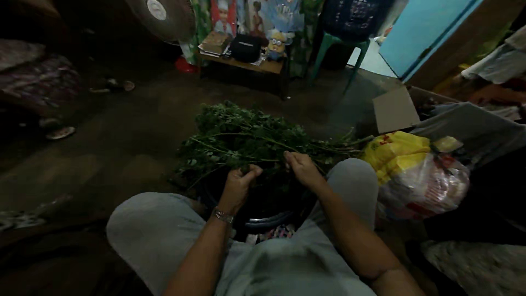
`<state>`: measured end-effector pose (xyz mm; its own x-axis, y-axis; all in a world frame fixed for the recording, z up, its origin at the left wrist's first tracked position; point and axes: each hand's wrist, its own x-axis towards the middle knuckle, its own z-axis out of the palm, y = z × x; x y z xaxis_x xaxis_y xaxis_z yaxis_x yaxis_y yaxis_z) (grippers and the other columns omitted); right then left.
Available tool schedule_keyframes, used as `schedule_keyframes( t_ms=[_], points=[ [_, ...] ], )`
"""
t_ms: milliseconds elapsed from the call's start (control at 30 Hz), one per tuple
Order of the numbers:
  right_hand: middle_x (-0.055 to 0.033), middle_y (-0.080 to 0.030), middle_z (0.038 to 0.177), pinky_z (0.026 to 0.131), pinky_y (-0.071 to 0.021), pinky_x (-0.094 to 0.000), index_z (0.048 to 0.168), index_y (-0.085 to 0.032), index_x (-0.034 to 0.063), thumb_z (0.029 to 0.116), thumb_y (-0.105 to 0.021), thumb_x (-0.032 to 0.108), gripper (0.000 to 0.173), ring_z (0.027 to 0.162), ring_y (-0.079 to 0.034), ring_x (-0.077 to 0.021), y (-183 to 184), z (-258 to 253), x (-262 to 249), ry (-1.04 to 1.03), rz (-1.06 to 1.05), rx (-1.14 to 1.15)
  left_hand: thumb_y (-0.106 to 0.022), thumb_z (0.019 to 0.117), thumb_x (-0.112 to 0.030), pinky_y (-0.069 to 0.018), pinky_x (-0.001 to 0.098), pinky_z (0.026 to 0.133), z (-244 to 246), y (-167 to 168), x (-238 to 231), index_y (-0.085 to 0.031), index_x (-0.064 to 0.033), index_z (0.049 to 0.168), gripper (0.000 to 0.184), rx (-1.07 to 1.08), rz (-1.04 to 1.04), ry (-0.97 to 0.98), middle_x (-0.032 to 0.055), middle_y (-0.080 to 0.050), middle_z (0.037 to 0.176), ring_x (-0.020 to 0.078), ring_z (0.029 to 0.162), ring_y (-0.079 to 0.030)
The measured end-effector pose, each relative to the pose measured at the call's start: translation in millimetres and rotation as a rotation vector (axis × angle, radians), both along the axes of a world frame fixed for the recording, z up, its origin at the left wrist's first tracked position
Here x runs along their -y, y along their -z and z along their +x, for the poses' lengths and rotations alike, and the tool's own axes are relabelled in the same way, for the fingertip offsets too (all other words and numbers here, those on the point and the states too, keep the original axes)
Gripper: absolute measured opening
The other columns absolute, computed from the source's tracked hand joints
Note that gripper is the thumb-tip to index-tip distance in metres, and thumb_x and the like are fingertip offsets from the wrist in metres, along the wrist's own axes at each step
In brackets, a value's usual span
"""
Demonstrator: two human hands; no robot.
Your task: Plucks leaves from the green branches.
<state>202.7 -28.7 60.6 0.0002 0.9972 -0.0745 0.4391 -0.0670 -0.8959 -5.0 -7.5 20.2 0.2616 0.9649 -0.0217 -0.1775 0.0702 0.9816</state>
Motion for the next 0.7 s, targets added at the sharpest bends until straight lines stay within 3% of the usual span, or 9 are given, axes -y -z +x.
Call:
schedule_keyframes(
  t_ms=[33, 133, 233, 300, 500, 600, 700],
  points=[
    [0.0000, -0.057, 0.079, 0.069, -0.0468, -0.0234, 0.092, -0.064, 0.0008, 0.1128, -0.034, 0.028, 0.046, 0.071, -0.053, -0.0041, 1.6, 0.5, 0.1, -0.003, 0.013, -0.008, -0.058, 0.0961, -0.003, -0.0461, 0.0174, 0.056, 0.4, -0.7, 0.5, -0.068, -0.0116, 0.086, 0.016, -0.001, -0.003, -0.002, -0.0079, -0.064, 0.072, 0.0002, 0.057, -0.052],
    [-0.0090, -0.066, 0.101, 0.084, -0.0504, -0.0299, 0.109, -0.068, -0.0026, 0.1127, -0.034, 0.029, 0.047, 0.090, -0.060, -0.0104, 3.6, 1.5, 1.4, -0.083, -0.003, -0.029, -0.059, 0.0955, -0.001, -0.0471, 0.0176, 0.057, 2.9, -0.4, 1.3, -0.069, -0.0095, 0.086, 0.015, 0.006, 0.000, -0.015, -0.0070, -0.066, 0.074, 0.0006, 0.059, -0.054],
    [-0.0097, -0.066, 0.100, 0.082, -0.0512, -0.0266, 0.112, -0.067, -0.0043, 0.1073, -0.051, 0.027, 0.036, 0.088, -0.061, -0.0081, 4.0, -2.4, 4.3, -0.209, -0.009, -0.047, -0.060, 0.0953, -0.003, -0.0452, 0.0174, 0.055, 0.7, 2.4, 1.5, -0.069, -0.0098, 0.087, 0.014, -0.001, 0.015, -0.030, -0.0077, -0.064, 0.071, 0.0002, 0.056, -0.051],
    [-0.0117, -0.066, 0.098, 0.082, -0.0507, -0.0273, 0.109, -0.066, -0.0065, 0.1065, -0.052, 0.022, 0.032, 0.087, -0.060, -0.0101, 7.6, -4.7, 5.2, -0.248, 0.031, -0.034, -0.059, 0.0957, -0.005, -0.0466, 0.0181, 0.055, 0.6, 2.3, 2.4, -0.068, -0.0100, 0.088, 0.012, -0.056, 0.021, -0.044, -0.0081, -0.062, 0.071, 0.0009, 0.057, -0.052],
    [-0.0209, -0.067, 0.101, 0.094, -0.0460, -0.0478, 0.105, -0.065, -0.0100, 0.1115, -0.036, 0.022, 0.044, 0.097, -0.064, -0.0281, 8.0, -4.0, 4.7, -0.109, 0.099, 0.076, -0.055, 0.0960, -0.002, -0.0484, 0.0145, 0.054, 6.2, -2.6, 7.7, -0.065, -0.0133, 0.090, 0.016, -0.049, 0.017, -0.103, -0.0121, -0.064, 0.071, -0.0023, 0.056, -0.054],
    [-0.0214, -0.065, 0.119, 0.103, -0.0429, -0.0555, 0.116, -0.068, -0.0065, 0.1104, -0.041, 0.033, 0.048, 0.113, -0.062, -0.0315, 9.4, -5.4, 4.6, -0.152, 0.066, 0.027, -0.056, 0.0950, -0.003, -0.0461, 0.0141, 0.051, 7.1, 0.8, 6.9, -0.066, -0.0149, 0.088, 0.017, 0.007, 0.000, -0.107, -0.0119, -0.063, 0.068, -0.0023, 0.053, -0.052],
    [-0.0225, -0.065, 0.117, 0.097, -0.0505, -0.0455, 0.114, -0.068, -0.0083, 0.1058, -0.056, 0.023, 0.035, 0.107, -0.064, -0.0291, 13.5, -11.3, 6.5, -0.232, 0.100, -0.043, -0.057, 0.0935, -0.004, -0.0453, 0.0141, 0.051, 6.9, 4.9, 5.8, -0.067, -0.0159, 0.085, 0.018, 0.034, -0.003, -0.096, -0.0110, -0.064, 0.069, -0.0022, 0.052, -0.051]
  ],
)
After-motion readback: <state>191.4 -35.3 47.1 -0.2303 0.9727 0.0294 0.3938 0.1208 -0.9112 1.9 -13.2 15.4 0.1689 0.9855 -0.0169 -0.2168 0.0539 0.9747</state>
